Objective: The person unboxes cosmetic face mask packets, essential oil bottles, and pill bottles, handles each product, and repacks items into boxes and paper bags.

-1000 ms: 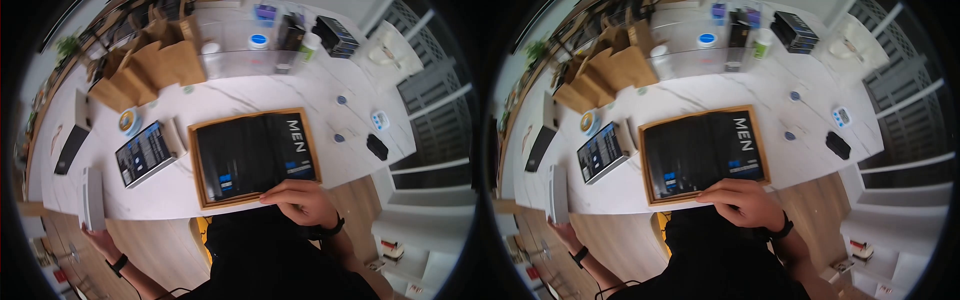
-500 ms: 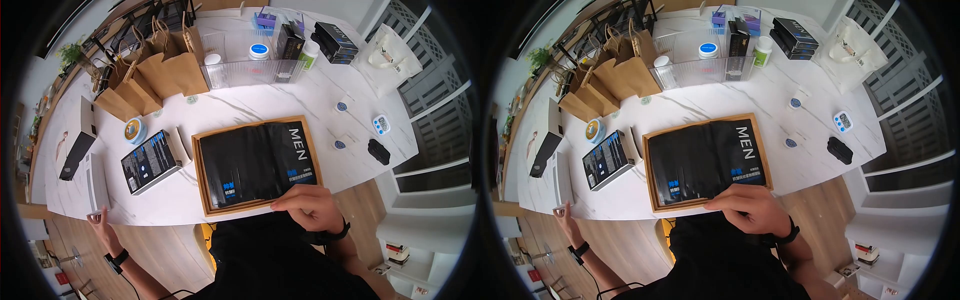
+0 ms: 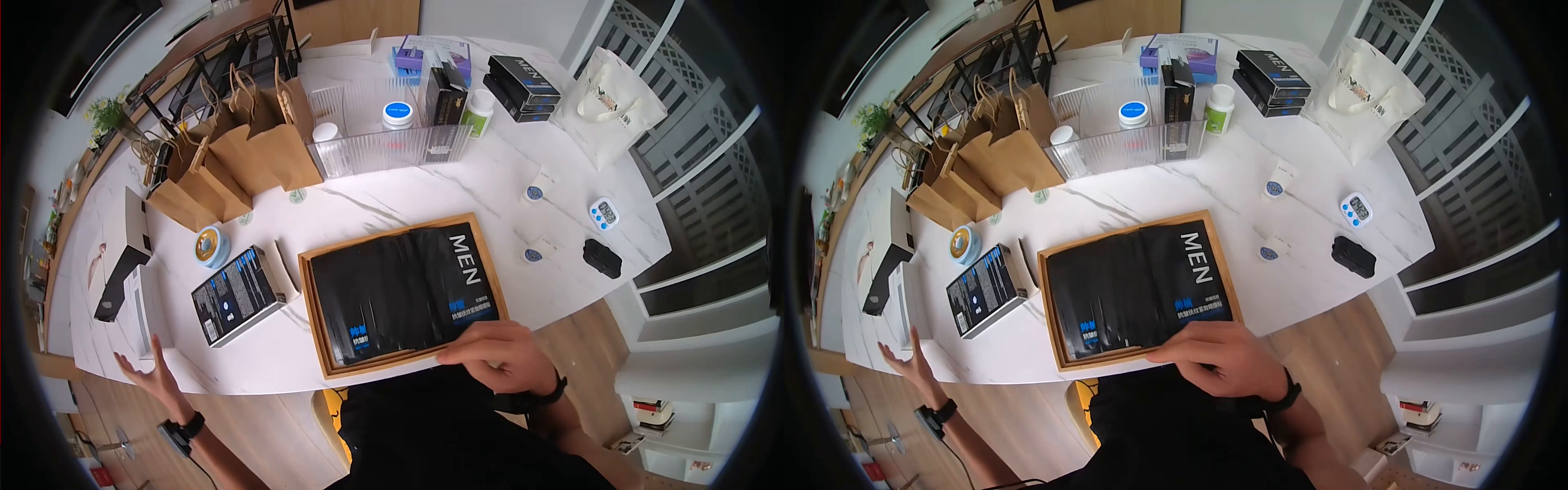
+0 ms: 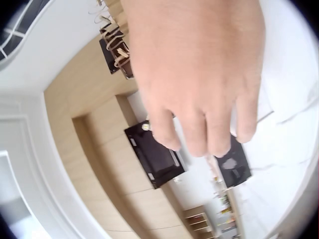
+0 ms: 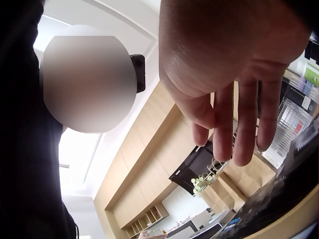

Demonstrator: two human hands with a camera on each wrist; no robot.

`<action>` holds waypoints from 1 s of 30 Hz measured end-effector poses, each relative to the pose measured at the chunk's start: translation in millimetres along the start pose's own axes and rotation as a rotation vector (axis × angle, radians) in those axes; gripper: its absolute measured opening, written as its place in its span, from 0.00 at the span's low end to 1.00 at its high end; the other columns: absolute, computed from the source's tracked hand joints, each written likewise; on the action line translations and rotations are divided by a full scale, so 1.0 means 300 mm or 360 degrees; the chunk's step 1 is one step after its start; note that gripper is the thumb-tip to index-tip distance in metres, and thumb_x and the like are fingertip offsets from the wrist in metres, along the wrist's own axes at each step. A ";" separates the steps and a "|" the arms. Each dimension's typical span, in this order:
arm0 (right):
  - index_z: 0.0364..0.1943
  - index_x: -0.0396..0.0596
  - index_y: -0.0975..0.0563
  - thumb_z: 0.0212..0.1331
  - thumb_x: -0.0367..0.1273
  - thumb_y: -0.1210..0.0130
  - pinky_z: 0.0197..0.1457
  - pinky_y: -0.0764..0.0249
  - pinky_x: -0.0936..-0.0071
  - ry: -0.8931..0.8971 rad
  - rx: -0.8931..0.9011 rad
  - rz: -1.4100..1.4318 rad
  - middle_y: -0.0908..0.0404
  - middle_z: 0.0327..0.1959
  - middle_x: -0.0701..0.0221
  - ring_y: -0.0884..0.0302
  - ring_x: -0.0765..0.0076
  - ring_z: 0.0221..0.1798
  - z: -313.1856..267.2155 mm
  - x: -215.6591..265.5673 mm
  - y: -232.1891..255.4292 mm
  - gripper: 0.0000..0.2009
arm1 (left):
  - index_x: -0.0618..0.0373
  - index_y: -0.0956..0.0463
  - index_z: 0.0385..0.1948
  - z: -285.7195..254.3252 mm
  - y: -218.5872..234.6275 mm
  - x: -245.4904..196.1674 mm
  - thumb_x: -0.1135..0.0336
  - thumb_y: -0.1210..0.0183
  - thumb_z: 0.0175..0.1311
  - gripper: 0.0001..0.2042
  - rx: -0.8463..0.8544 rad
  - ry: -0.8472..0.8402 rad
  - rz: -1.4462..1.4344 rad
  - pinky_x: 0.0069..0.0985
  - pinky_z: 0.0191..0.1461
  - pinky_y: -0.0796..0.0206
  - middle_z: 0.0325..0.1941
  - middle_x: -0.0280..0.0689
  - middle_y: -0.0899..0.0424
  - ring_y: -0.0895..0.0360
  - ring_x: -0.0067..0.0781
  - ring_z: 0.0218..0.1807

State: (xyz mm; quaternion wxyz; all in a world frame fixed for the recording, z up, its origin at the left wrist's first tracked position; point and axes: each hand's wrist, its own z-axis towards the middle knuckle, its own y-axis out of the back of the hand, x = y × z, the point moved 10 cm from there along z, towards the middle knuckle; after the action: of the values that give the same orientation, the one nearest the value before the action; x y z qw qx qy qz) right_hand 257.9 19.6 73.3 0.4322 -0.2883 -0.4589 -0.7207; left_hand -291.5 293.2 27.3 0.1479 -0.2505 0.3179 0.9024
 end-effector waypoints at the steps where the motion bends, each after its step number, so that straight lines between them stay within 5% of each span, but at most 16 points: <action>1: 0.42 0.45 0.15 0.52 0.16 0.43 0.31 0.24 0.73 -0.0028 -0.0029 -0.0022 0.16 0.32 0.66 0.19 0.65 0.29 -0.004 0.011 0.030 0.15 | 0.62 0.35 0.65 -0.032 0.066 -0.185 0.63 0.30 0.61 0.32 -0.0165 -0.0303 0.0003 0.30 0.62 0.34 0.57 0.43 0.27 0.26 0.33 0.56; 2: 0.42 0.44 0.15 0.52 0.16 0.43 0.32 0.25 0.73 -0.0055 -0.0063 -0.0043 0.16 0.31 0.66 0.19 0.64 0.29 -0.008 0.024 0.061 0.15 | 0.62 0.35 0.65 -0.049 0.078 -0.245 0.63 0.30 0.61 0.32 -0.0178 -0.0307 -0.0007 0.30 0.62 0.34 0.57 0.43 0.27 0.26 0.33 0.56; 4: 0.41 0.43 0.14 0.51 0.16 0.45 0.33 0.25 0.74 -0.0051 -0.0103 -0.0066 0.15 0.30 0.64 0.18 0.64 0.29 -0.010 0.057 0.145 0.15 | 0.64 0.26 0.51 -0.096 -0.020 -0.348 0.70 0.36 0.66 0.15 0.0445 -0.0126 -0.1001 0.29 0.59 0.31 0.47 0.41 0.21 0.22 0.32 0.50; 5: 0.40 0.42 0.14 0.50 0.16 0.45 0.33 0.25 0.74 -0.0032 -0.0123 -0.0104 0.14 0.30 0.63 0.18 0.65 0.29 -0.008 0.075 0.199 0.15 | 0.66 0.25 0.39 -0.137 -0.011 -0.535 0.77 0.42 0.68 0.03 0.0538 -0.0255 -0.0970 0.26 0.51 0.29 0.37 0.39 0.20 0.21 0.30 0.41; 8: 0.35 0.35 0.16 0.57 0.20 0.47 0.38 0.23 0.73 -0.0116 -0.0387 -0.0430 0.14 0.28 0.63 0.16 0.68 0.31 0.043 0.121 0.448 0.08 | 0.64 0.25 0.30 -0.221 -0.038 -0.918 0.82 0.40 0.61 0.04 0.0806 -0.0834 -0.1298 0.19 0.36 0.41 0.29 0.37 0.23 0.30 0.21 0.29; 9: 0.36 0.34 0.17 0.63 0.24 0.47 0.39 0.23 0.73 -0.0207 -0.0600 -0.0397 0.15 0.27 0.64 0.17 0.70 0.31 0.055 0.099 0.543 0.08 | 0.64 0.25 0.30 -0.232 -0.060 -0.980 0.82 0.39 0.59 0.04 0.0860 -0.0813 -0.1443 0.18 0.34 0.43 0.26 0.35 0.24 0.33 0.19 0.26; 12: 0.48 0.38 0.19 0.68 0.30 0.45 0.41 0.25 0.76 -0.0259 -0.0504 -0.0565 0.19 0.27 0.70 0.20 0.77 0.31 0.242 -0.018 0.782 0.11 | 0.62 0.25 0.29 -0.258 -0.133 -1.138 0.81 0.37 0.59 0.05 0.0945 -0.0824 -0.1668 0.16 0.28 0.54 0.14 0.23 0.35 0.43 0.12 0.18; 14: 0.49 0.41 0.19 0.67 0.36 0.42 0.41 0.25 0.78 -0.0386 -0.0434 -0.0839 0.19 0.27 0.71 0.20 0.76 0.32 0.343 -0.195 0.937 0.14 | 0.61 0.24 0.30 -0.264 -0.187 -1.185 0.79 0.37 0.61 0.05 0.1010 -0.0579 -0.1622 0.15 0.26 0.59 0.13 0.20 0.38 0.48 0.09 0.18; 18: 0.52 0.40 0.21 0.59 0.50 0.37 0.48 0.23 0.71 -0.0710 -0.0333 -0.1485 0.15 0.37 0.61 0.17 0.64 0.40 0.429 -0.602 1.192 0.28 | 0.59 0.24 0.31 -0.298 -0.263 -1.212 0.77 0.36 0.62 0.05 0.0928 -0.0532 -0.1570 0.17 0.24 0.64 0.12 0.18 0.42 0.51 0.07 0.16; 20: 0.61 0.36 0.28 0.47 0.62 0.34 0.59 0.25 0.64 -0.1050 -0.0419 -0.1572 0.18 0.51 0.48 0.19 0.51 0.55 0.438 -0.780 1.268 0.46 | 0.58 0.23 0.31 -0.312 -0.296 -1.214 0.75 0.35 0.62 0.05 0.0904 -0.0631 -0.1359 0.18 0.23 0.65 0.12 0.19 0.43 0.52 0.09 0.16; 21: 0.61 0.36 0.28 0.47 0.62 0.34 0.59 0.25 0.64 -0.1026 -0.0414 -0.1568 0.18 0.51 0.48 0.19 0.51 0.55 0.473 -0.834 1.258 0.46 | 0.57 0.23 0.31 -0.312 -0.300 -1.211 0.73 0.34 0.61 0.05 0.0832 -0.0685 -0.1245 0.19 0.23 0.64 0.11 0.21 0.43 0.52 0.10 0.14; 23: 0.68 0.32 0.38 0.35 0.68 0.33 0.67 0.31 0.61 -0.1090 -0.0712 -0.1367 0.27 0.61 0.40 0.28 0.44 0.66 0.506 -0.893 1.280 0.62 | 0.57 0.22 0.32 -0.315 -0.316 -1.198 0.72 0.34 0.61 0.05 0.0818 -0.0665 -0.1118 0.19 0.22 0.63 0.10 0.22 0.42 0.50 0.11 0.14; 26: 0.70 0.28 0.44 0.31 0.69 0.32 0.72 0.36 0.61 -0.1317 -0.0623 -0.1468 0.36 0.68 0.38 0.35 0.44 0.72 0.541 -0.975 1.263 0.68 | 0.57 0.22 0.34 -0.327 -0.337 -1.183 0.72 0.34 0.61 0.05 0.0811 -0.0665 -0.1056 0.20 0.21 0.63 0.10 0.24 0.41 0.49 0.12 0.14; 30: 0.69 0.34 0.39 0.30 0.66 0.33 0.70 0.34 0.59 -0.1340 -0.0560 -0.1597 0.33 0.66 0.40 0.33 0.39 0.69 0.578 -1.019 1.301 0.63 | 0.58 0.23 0.38 -0.336 -0.335 -1.177 0.72 0.35 0.61 0.07 0.0790 -0.0749 -0.0916 0.20 0.20 0.61 0.10 0.26 0.41 0.49 0.13 0.13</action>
State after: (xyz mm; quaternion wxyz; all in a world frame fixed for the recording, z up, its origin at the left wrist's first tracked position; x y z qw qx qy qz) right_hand 748.4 207.0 57.3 -0.2234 -0.3625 -0.5423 -0.7243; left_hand 80.9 265.6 102.2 0.5169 -0.0734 0.3998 0.7534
